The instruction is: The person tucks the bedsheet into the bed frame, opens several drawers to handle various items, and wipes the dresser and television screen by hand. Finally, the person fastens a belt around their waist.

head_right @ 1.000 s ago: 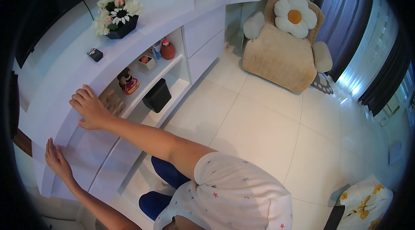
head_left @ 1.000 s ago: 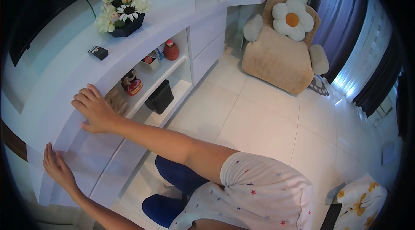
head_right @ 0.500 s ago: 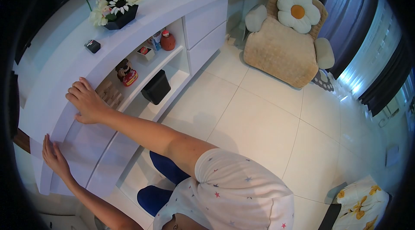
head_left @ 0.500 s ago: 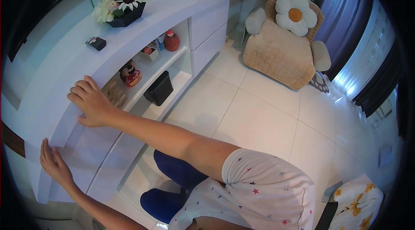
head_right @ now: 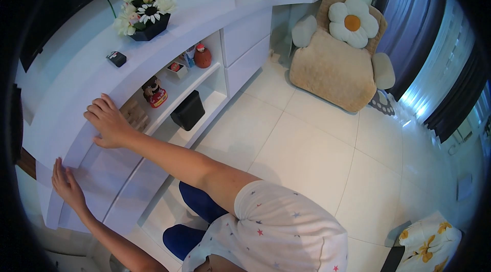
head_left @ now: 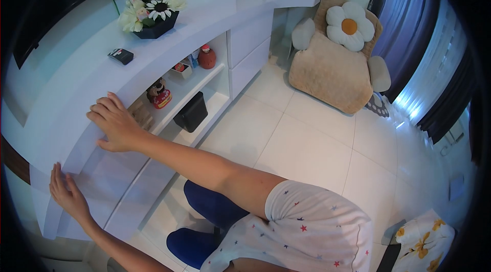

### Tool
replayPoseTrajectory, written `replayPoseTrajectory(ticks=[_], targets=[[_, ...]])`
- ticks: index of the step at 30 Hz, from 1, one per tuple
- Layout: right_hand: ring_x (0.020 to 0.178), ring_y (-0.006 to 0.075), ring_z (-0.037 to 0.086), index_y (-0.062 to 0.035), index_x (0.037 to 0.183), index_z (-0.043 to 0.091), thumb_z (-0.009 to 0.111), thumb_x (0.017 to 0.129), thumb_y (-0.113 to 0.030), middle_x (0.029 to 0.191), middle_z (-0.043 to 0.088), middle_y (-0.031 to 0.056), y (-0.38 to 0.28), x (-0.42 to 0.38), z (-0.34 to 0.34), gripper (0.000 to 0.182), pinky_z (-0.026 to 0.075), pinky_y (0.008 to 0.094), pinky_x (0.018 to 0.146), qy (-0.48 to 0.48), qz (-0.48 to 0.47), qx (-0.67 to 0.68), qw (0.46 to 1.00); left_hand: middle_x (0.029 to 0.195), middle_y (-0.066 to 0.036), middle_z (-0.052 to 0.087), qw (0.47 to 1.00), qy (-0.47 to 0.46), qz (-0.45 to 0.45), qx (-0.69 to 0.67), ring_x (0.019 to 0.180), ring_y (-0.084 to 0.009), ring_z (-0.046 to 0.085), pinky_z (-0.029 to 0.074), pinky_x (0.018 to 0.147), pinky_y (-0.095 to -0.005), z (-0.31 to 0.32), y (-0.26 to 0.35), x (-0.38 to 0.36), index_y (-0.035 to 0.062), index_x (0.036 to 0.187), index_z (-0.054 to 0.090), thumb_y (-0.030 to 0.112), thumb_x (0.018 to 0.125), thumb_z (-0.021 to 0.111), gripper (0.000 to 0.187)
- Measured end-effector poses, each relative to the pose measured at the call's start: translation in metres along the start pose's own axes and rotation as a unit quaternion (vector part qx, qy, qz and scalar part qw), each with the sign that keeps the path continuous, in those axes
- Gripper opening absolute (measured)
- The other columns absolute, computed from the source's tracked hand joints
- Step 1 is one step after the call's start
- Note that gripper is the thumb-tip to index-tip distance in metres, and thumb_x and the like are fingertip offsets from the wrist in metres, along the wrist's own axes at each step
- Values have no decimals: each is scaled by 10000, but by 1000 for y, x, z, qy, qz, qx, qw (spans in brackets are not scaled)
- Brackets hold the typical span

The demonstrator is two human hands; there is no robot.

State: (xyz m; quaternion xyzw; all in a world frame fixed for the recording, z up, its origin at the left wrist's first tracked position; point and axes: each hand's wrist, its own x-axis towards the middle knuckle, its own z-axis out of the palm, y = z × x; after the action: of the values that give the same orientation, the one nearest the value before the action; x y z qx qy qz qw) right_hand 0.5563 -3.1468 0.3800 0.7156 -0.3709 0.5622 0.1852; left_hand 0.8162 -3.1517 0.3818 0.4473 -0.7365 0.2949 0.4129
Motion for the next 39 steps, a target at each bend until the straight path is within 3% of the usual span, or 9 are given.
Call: replayPoseTrajectory(ticks=[16,25,39], targets=[[1186,315,358,-6,1119,497,726,586,-278,1142,472,144,-4,0,4,641,128,490,1091,-5,14,-11,1000,1226,-79,546,1000,14,-9,-16,1164,-260,465,284,1016,-399,-4,8,1,76,1208,543,199,906,491,331],[1186,313,360,0,1107,499,621,640,-200,1140,476,156,-1,0,2,523,131,498,1088,-13,16,19,1000,1222,-84,543,1000,17,-14,-3,1168,-265,461,284,1020,-412,-5,13,3,78,1194,548,224,878,541,348],[1180,309,362,-15,1110,497,627,632,-199,1136,475,147,2,0,5,528,128,499,1087,-19,11,19,1000,1210,-96,549,999,43,-7,0,1155,-278,474,293,1015,-425,1,14,2,71,1192,546,231,874,553,356]])
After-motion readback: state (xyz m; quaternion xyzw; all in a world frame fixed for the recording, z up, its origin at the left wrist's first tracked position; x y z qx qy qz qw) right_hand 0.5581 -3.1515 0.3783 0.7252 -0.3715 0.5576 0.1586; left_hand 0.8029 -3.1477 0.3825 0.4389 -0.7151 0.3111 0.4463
